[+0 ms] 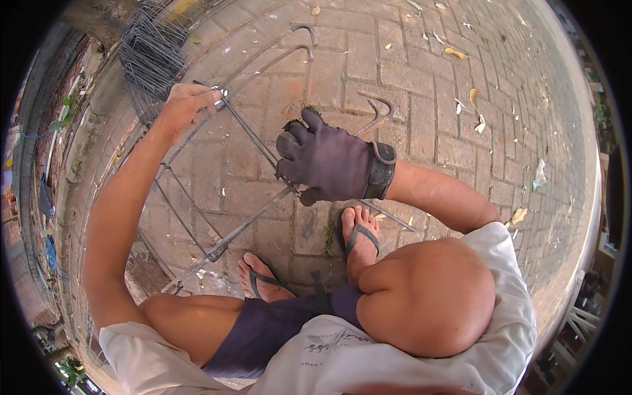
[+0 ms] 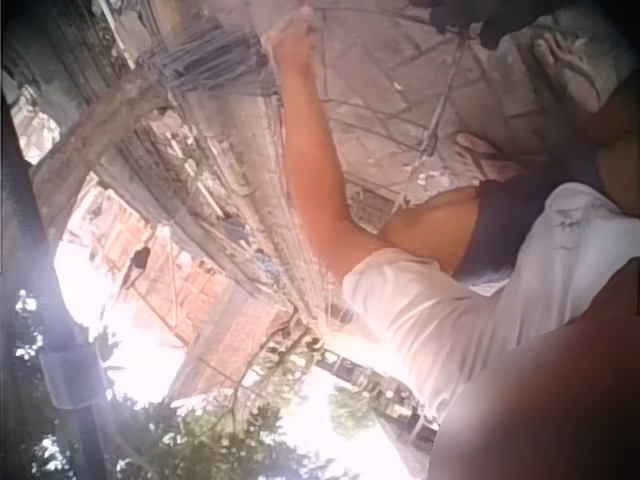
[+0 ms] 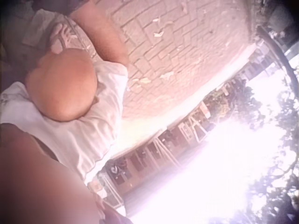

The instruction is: The person assembles a rebar cage by hand, using pliers to bend and secure wire ties at the intersections of vertical and horizontal bars. The person repeatedly positions the bars, wraps wire, and twists the wire to fasten the structure together.

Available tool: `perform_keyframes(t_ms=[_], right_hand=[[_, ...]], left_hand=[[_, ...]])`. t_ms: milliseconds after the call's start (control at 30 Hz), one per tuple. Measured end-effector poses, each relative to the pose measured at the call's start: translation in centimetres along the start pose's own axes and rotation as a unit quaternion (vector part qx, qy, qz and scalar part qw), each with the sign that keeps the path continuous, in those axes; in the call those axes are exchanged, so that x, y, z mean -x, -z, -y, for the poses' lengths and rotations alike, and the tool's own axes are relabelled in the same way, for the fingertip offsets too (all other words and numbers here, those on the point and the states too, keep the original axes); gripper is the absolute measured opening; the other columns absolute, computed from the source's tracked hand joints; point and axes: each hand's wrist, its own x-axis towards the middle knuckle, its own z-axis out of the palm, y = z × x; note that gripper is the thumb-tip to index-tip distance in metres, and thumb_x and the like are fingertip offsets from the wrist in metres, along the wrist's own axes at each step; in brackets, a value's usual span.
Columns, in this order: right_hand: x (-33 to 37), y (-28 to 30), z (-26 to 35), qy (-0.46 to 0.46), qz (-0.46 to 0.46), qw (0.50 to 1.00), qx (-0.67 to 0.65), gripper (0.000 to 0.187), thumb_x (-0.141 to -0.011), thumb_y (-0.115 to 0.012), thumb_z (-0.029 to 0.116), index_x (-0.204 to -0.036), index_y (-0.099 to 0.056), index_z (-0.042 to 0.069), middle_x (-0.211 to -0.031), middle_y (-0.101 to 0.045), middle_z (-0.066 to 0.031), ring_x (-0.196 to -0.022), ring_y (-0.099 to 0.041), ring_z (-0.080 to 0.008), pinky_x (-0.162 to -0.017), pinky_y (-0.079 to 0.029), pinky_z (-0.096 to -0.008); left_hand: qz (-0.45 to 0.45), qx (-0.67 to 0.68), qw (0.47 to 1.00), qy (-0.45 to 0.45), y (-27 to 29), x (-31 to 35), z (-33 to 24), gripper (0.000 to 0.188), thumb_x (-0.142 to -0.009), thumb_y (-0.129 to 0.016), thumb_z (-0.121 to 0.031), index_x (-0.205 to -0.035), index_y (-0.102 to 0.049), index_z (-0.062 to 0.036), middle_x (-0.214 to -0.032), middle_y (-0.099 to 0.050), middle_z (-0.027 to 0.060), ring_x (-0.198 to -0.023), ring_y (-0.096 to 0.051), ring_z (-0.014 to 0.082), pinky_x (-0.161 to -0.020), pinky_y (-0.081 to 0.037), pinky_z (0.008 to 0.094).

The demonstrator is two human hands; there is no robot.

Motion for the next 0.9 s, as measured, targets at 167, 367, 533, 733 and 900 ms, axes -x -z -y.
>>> perform_keyframes(t_ms=[167, 367, 533, 733, 900], right_hand=[[0.6, -4.5, 1.8, -0.020, -0.250, 0.961, 0.119, 0.042, -0.077, -0.082, 0.033, -0.110, -0.068, 0.012, -0.120, -0.059, -0.0126, -0.110, -0.059, -0.0344, -0.091, -0.051, -0.0517], [6.3, -12.0, 7.2, 0.077, -0.217, 0.972, 0.047, 0.042, -0.080, -0.073, 0.023, -0.120, -0.067, 0.012, -0.130, -0.058, -0.0137, -0.114, -0.058, -0.0351, -0.093, -0.050, -0.0553], [7.0, -18.6, 5.9, 0.015, 0.052, 0.998, 0.011, 0.041, -0.085, -0.065, 0.024, -0.124, -0.067, 0.011, -0.140, -0.055, -0.0162, -0.132, -0.050, -0.0363, -0.111, -0.036, -0.0608], [7.2, -17.3, 5.7, -0.193, 0.085, 0.972, -0.103, 0.034, -0.093, -0.066, 0.021, -0.124, -0.064, 0.006, -0.133, -0.062, -0.0183, -0.130, -0.054, -0.0412, -0.106, -0.049, -0.0506], [10.5, -7.9, 4.8, -0.260, -0.003, 0.871, -0.416, 0.020, -0.097, -0.065, 0.024, -0.098, -0.066, 0.004, -0.094, -0.070, -0.0093, -0.076, -0.066, -0.0224, -0.072, -0.054, -0.0391]], left_hand=[[0.005, -0.024, 1.000, -0.009, -0.1, -0.1, -0.1, 0.033, -0.088, -0.079, -0.038, -0.092, -0.079, -0.0045, -0.074, -0.066, 0.0015, -0.060, -0.046, 0.0085, -0.053, -0.034, 0.0269], [-0.023, 0.000, 1.000, 0.000, -0.3, 0.2, -0.2, 0.032, -0.088, -0.079, -0.038, -0.088, -0.077, -0.0058, -0.073, -0.064, 0.0001, -0.056, -0.041, 0.0077, -0.049, -0.029, 0.0260], [-0.004, -0.009, 1.000, -0.004, 0.0, 0.2, -0.5, 0.031, -0.088, -0.076, -0.038, -0.089, -0.076, -0.0067, -0.072, -0.064, -0.0011, -0.055, -0.041, 0.0062, -0.048, -0.028, 0.0248], [0.002, 0.023, 0.999, -0.022, 0.0, 0.3, 0.0, 0.025, -0.090, -0.070, -0.034, -0.093, -0.073, -0.0090, -0.071, -0.063, -0.0014, -0.057, -0.042, 0.0054, -0.047, -0.028, 0.0246], [-0.013, 0.090, 0.995, -0.034, 0.0, 0.3, 0.3, 0.021, -0.091, -0.067, -0.027, -0.100, -0.066, -0.0076, -0.076, -0.069, 0.0041, -0.054, -0.048, 0.0052, -0.045, -0.033, 0.0215]])
